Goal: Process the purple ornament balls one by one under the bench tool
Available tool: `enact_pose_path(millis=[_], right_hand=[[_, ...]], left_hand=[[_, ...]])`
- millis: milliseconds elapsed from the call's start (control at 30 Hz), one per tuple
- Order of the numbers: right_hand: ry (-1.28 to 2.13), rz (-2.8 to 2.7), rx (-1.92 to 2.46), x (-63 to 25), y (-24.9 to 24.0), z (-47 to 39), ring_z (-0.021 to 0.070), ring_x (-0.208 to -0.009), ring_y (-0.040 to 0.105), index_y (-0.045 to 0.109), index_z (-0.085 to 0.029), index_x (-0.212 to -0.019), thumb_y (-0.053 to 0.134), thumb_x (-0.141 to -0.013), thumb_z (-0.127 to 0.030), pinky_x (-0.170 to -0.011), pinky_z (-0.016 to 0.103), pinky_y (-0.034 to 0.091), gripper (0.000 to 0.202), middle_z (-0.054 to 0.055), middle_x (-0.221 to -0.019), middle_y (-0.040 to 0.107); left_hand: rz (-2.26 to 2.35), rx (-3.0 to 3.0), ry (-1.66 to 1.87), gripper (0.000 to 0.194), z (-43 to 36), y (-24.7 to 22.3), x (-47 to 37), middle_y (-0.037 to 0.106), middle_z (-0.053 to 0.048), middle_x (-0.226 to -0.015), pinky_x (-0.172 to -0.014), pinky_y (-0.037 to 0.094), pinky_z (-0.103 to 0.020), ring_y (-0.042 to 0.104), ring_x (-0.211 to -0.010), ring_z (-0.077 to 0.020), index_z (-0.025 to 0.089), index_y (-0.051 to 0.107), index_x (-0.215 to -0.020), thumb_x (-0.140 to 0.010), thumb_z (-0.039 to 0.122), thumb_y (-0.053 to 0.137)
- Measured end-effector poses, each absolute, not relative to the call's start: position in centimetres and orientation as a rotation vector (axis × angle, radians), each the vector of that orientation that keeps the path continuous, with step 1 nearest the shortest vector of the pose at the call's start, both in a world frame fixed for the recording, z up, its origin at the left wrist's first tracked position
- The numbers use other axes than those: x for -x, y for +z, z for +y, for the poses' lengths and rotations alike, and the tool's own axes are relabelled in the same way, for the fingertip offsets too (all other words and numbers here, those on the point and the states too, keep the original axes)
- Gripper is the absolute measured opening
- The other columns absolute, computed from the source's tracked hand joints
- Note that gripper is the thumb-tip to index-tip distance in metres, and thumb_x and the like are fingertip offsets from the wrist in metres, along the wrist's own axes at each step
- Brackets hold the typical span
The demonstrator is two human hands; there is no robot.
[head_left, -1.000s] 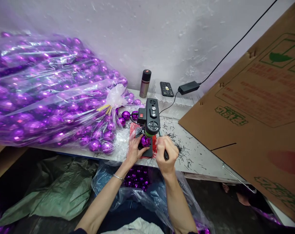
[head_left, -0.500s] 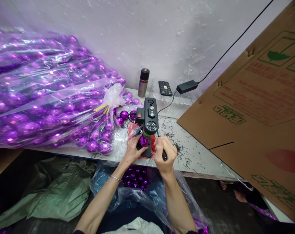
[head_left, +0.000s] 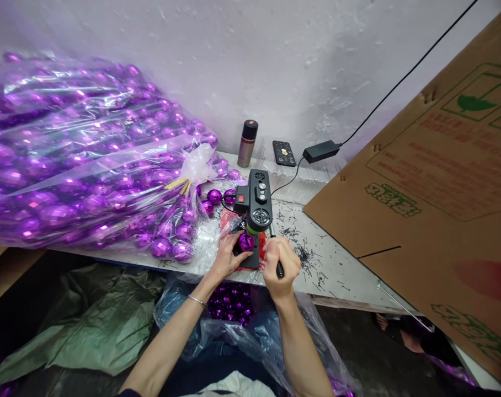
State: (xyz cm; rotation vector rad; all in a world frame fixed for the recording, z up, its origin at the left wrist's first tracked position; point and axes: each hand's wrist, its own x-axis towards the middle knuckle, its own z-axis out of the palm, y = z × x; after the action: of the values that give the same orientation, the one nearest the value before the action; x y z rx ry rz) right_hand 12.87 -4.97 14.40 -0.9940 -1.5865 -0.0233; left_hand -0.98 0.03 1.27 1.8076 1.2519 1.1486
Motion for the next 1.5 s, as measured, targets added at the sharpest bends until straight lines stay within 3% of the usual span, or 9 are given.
enact_pose_path(millis=[367,733,1233,1500], right_hand=[[-0.173,-1.581,0.930,-12.7,10.6,-4.7,0.0116,-0.060,0.056,0.049,-0.023,-0.074,0.042,-0.096,-0.008,-0.056,0.025,0.042,0.027,-0.001,-0.068,0.058],[-0.151,-1.573,0.902,-12.9,9.3,-4.5,0.0129,-0.065,0.055,0.049,-0.023,-0.076,0.038,-0.100,-0.014,-0.060,0.027,0.046,0.028,0.000,-0.072,0.058],[-0.193,-1.575,0.877,-13.0,8.5,-4.2,0.0123,-0.063,0.053,0.046,-0.023,-0.075,0.033,-0.105,-0.021,-0.066,0.029,0.047,0.033,-0.002,-0.071,0.055],[-0.223,-1.629,0.836,-13.0,8.0,-4.0,0.0118,-0.061,0.052,0.047,-0.023,-0.075,0.037,-0.105,-0.023,-0.061,0.027,0.046,0.031,-0.002,-0.069,0.055]], left_hand=[[1.222,-1.834,1.176,0.061,0.0,1.1,1.1,0.071,-0.015,-0.129,-0.117,0.036,-0.059,0.064,-0.123,-0.0338,0.021,0.062,-0.135,-0.083,0.050,0.077],[1.268,-1.952,1.199,0.060,0.0,0.2,1.0,0.072,-0.014,-0.126,-0.107,0.048,-0.053,0.066,-0.119,-0.0319,0.020,0.060,-0.137,-0.086,0.046,0.077],[1.270,-1.928,1.201,0.060,0.0,0.2,1.0,0.072,-0.013,-0.125,-0.108,0.047,-0.053,0.066,-0.119,-0.0319,0.021,0.061,-0.136,-0.083,0.041,0.079],[1.253,-1.939,1.211,0.058,0.0,0.1,1.0,0.072,-0.014,-0.124,-0.107,0.048,-0.052,0.067,-0.119,-0.0316,0.020,0.061,-0.135,-0.084,0.041,0.079]])
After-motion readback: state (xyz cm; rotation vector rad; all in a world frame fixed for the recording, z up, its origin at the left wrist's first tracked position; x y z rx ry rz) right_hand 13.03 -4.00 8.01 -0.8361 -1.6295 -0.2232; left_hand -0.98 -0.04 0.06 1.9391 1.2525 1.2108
